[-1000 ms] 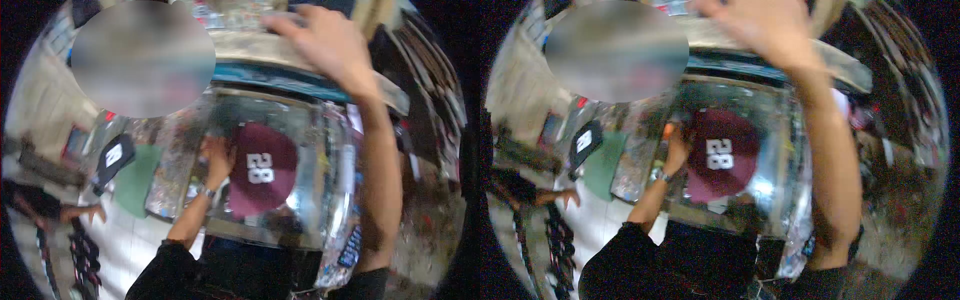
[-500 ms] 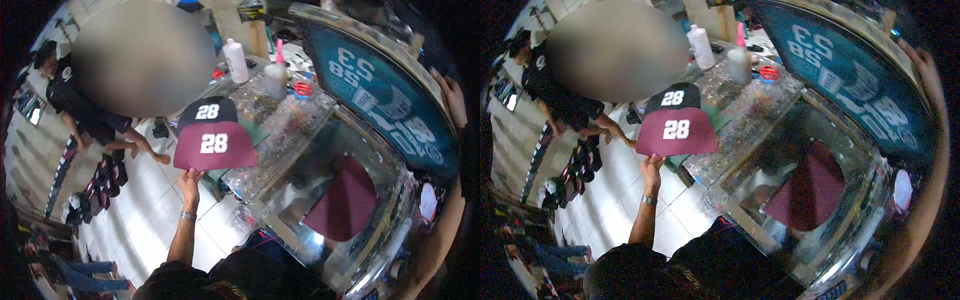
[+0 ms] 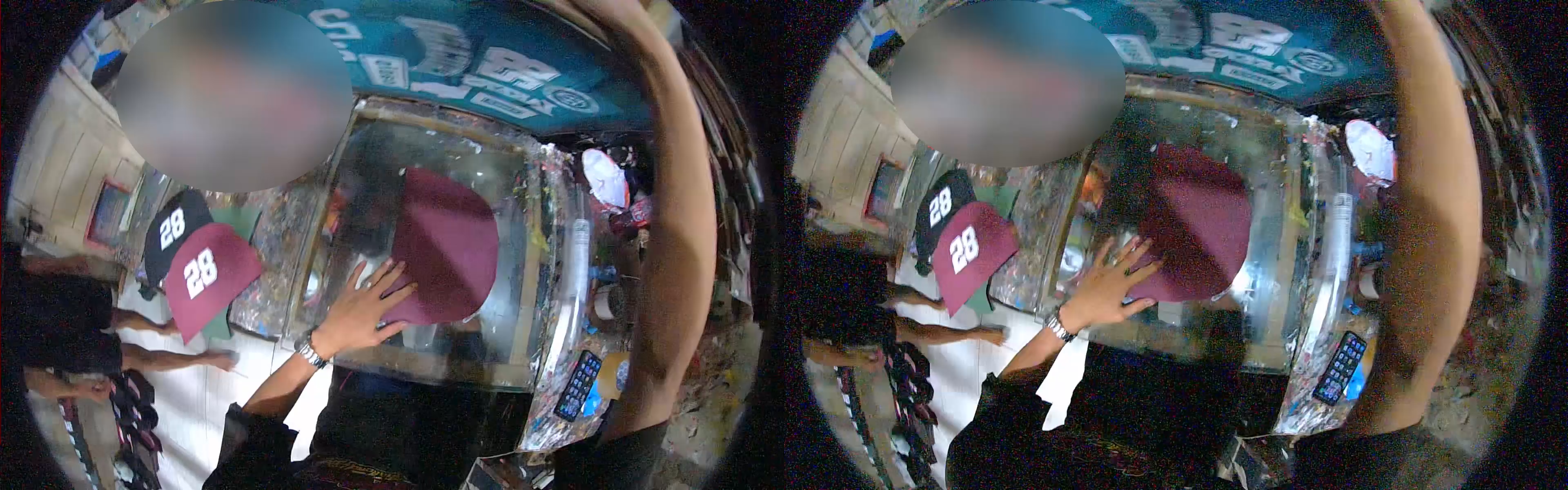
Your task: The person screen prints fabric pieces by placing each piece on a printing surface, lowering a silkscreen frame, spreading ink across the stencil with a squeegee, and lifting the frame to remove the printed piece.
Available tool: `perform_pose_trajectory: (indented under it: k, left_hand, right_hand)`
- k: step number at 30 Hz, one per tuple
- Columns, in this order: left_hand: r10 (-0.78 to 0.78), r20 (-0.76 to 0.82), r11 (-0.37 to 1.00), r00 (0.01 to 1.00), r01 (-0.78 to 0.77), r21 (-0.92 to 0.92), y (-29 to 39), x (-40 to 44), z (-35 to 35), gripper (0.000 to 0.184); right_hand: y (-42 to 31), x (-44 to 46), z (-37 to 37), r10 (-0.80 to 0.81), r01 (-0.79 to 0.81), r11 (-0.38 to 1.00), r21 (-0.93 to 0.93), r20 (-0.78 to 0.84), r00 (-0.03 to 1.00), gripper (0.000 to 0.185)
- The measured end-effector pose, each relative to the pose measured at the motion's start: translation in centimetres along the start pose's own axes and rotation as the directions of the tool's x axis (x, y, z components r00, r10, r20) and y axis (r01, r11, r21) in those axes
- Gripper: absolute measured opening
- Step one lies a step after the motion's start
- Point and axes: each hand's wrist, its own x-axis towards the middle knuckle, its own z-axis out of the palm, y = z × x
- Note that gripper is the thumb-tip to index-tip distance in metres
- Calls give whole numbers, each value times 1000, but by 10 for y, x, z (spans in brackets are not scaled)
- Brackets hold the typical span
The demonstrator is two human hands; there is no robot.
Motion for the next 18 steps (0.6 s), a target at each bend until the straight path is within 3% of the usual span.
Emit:
perform_pose_trajectory:
  k: [1,2,5,7,9,11,13,14,15,16,17,18]
  left_hand:
    - [-7,40,1000,999,7,-4,-1,-2,4,65]
    - [-10,49,1000,999,10,-12,-2,-3,6,63]
    - [-8,32,1000,999,8,-6,-2,-4,8,63]
    - [-6,20,1000,1000,6,-18,-1,-5,10,62]
    - [-12,51,1000,999,12,13,-2,-8,12,62]
    - [-34,41,997,999,31,65,-3,-11,11,67]
    - [-2,37,1000,999,2,5,-1,-12,6,74]
    - [14,-79,999,997,-11,30,5,-12,-8,78]
    - [13,-96,998,995,-8,58,9,-9,-27,78]
    - [-142,-358,935,923,6,-355,16,-7,-44,79]
    - [-383,-489,699,784,-100,-708,25,-8,-53,81]
    - [-544,-575,587,611,-212,-781,27,-5,-59,73]
  right_hand:
    - [-1,-5,-3,-14,14,1000,-5,-64,998,59]
    - [4,10,-4,86,-87,996,33,21,996,62]
    - [4,13,-8,93,-92,995,-24,44,995,65]
    - [1,12,-1,100,-105,993,-49,-99,990,65]
    - [-7,-2,-7,72,-78,995,-68,-87,994,67]
    - [-3,-11,0,107,-95,979,-179,55,993,76]
    - [-15,-46,14,32,-49,989,-138,-124,992,71]
    - [-30,-66,12,47,-59,989,-137,-84,995,63]
    - [-41,-88,11,75,-81,987,-141,-48,996,55]
    - [-44,-109,22,-35,11,989,-145,-163,986,51]
    - [-43,-135,39,-140,101,981,-163,-254,957,46]
    - [-44,-161,54,-211,159,965,-207,-262,942,42]
